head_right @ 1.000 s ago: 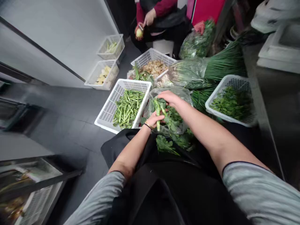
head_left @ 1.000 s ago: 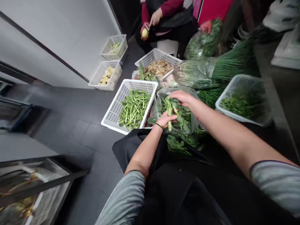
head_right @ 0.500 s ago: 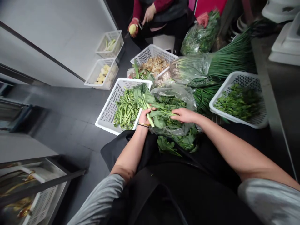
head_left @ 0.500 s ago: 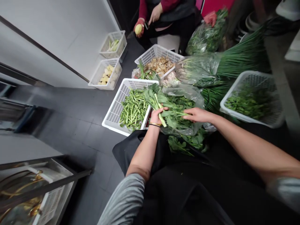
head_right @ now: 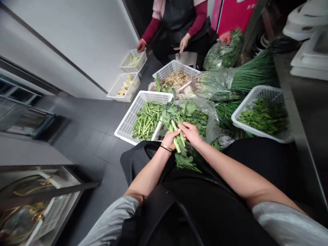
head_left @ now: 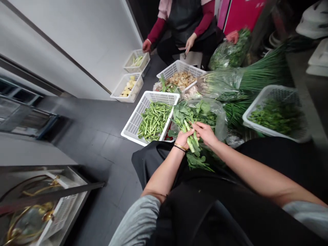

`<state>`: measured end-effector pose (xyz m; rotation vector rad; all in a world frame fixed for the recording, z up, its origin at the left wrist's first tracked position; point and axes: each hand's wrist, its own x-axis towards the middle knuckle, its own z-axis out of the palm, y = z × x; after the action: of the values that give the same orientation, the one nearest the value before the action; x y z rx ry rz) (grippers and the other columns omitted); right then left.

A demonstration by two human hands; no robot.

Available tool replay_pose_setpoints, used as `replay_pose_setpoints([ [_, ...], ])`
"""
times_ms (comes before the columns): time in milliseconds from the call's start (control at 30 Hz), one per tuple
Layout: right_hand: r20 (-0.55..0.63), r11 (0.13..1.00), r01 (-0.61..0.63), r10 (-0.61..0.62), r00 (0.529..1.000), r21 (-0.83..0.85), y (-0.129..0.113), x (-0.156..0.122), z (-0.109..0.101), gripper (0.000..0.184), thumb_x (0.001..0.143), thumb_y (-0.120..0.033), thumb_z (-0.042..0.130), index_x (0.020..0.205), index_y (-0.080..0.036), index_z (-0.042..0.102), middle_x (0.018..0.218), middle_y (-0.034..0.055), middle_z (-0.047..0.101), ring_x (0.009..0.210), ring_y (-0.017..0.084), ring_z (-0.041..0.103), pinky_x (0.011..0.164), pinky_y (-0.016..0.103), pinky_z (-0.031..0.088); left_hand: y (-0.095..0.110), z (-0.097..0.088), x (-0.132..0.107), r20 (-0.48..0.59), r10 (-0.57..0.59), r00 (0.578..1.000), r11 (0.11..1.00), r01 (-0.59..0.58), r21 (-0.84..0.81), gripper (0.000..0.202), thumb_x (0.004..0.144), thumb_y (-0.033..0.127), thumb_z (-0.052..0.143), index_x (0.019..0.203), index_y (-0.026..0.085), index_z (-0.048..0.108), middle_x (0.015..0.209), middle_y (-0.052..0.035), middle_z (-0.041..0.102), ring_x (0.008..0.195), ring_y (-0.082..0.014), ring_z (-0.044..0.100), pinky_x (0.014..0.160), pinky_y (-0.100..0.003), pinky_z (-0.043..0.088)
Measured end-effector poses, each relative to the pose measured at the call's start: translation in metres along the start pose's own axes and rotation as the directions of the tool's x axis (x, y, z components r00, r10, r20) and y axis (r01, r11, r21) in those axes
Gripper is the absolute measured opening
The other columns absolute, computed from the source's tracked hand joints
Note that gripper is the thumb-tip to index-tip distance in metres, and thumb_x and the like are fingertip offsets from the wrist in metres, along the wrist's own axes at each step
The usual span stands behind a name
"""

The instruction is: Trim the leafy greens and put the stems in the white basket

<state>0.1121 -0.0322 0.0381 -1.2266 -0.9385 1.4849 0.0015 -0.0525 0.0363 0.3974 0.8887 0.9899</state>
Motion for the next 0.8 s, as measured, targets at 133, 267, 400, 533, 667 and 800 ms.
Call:
replay_pose_setpoints([
  [133,-0.102,0.979,0.112,-0.13,0.986,-0.17,-0.026,0.008,-0.013,0.029,0.065,-0.044,0.069,0.075,-0.018,0.063,0.057,-0.0026,0.057,0.049,0.01,0.05,0.044,0.022,0.038,0.008,-0.003,-0.012,-0.06,0.063,0.996,0.998,-0.062,0.021,0.037,0.054,0.022,0.082,0.076,0.012,0.055,0.065,-0.005,0.066,0.051,-0.0128,0.061,0.051,-0.025,0.049],
  [267,0.067,0.798,0.37,-0.386,0.92,-0.476,-0.042,-0.027,-0.016,0.025,0.073,-0.042,0.061,0.064,-0.018,0.063,0.06,0.001,0.061,0.059,0.015,0.057,0.064,0.03,0.047,0.017,0.004,-0.016,-0.131,0.161,0.978,0.985,-0.168,-0.042,0.04,0.05,0.023,0.084,0.073,0.014,0.052,0.063,-0.0019,0.064,0.05,-0.0108,0.059,0.05,-0.022,0.046],
  [400,0.245,0.697,0.488,-0.425,0.871,-0.526,-0.038,-0.053,-0.016,0.025,0.078,-0.041,0.056,0.069,-0.019,0.063,0.068,0.003,0.066,0.066,0.018,0.062,0.071,0.032,0.049,0.02,0.012,-0.019,-0.143,0.194,0.97,0.98,-0.197,-0.007,0.041,0.046,0.025,0.085,0.068,0.014,0.052,0.059,0.0006,0.061,0.049,-0.0099,0.058,0.052,-0.023,0.046],
  [533,0.102,0.827,0.286,-0.271,0.957,-0.485,-0.046,-0.019,-0.021,0.032,0.075,-0.05,0.058,0.065,-0.02,0.052,0.05,-0.0027,0.054,0.042,0.013,0.05,0.044,0.026,0.041,0.018,0.014,-0.028,-0.029,0.118,0.993,0.989,-0.115,0.095,0.041,0.044,0.025,0.086,0.067,0.013,0.053,0.059,-0.0006,0.061,0.049,-0.0118,0.059,0.052,-0.024,0.045],
  [667,0.101,0.892,0.24,-0.218,0.971,-0.384,-0.054,0.008,-0.02,0.037,0.069,-0.053,0.063,0.062,-0.023,0.044,0.046,-0.0048,0.048,0.037,0.011,0.042,0.039,0.025,0.035,0.015,0.015,-0.035,0.061,0.082,0.995,0.991,-0.087,0.1,0.043,0.046,0.024,0.084,0.075,0.012,0.055,0.067,-0.0042,0.065,0.056,-0.0144,0.062,0.056,-0.026,0.047],
  [800,-0.033,0.805,0.246,-0.313,0.949,-0.54,-0.048,-0.006,-0.017,0.028,0.076,-0.048,0.054,0.066,-0.023,0.046,0.053,0.0007,0.054,0.049,0.016,0.051,0.049,0.028,0.039,0.007,0.015,-0.032,0.023,0.177,0.984,0.983,-0.178,0.038,0.042,0.049,0.024,0.083,0.079,0.014,0.054,0.068,-0.0015,0.063,0.058,-0.0128,0.061,0.055,-0.023,0.044],
])
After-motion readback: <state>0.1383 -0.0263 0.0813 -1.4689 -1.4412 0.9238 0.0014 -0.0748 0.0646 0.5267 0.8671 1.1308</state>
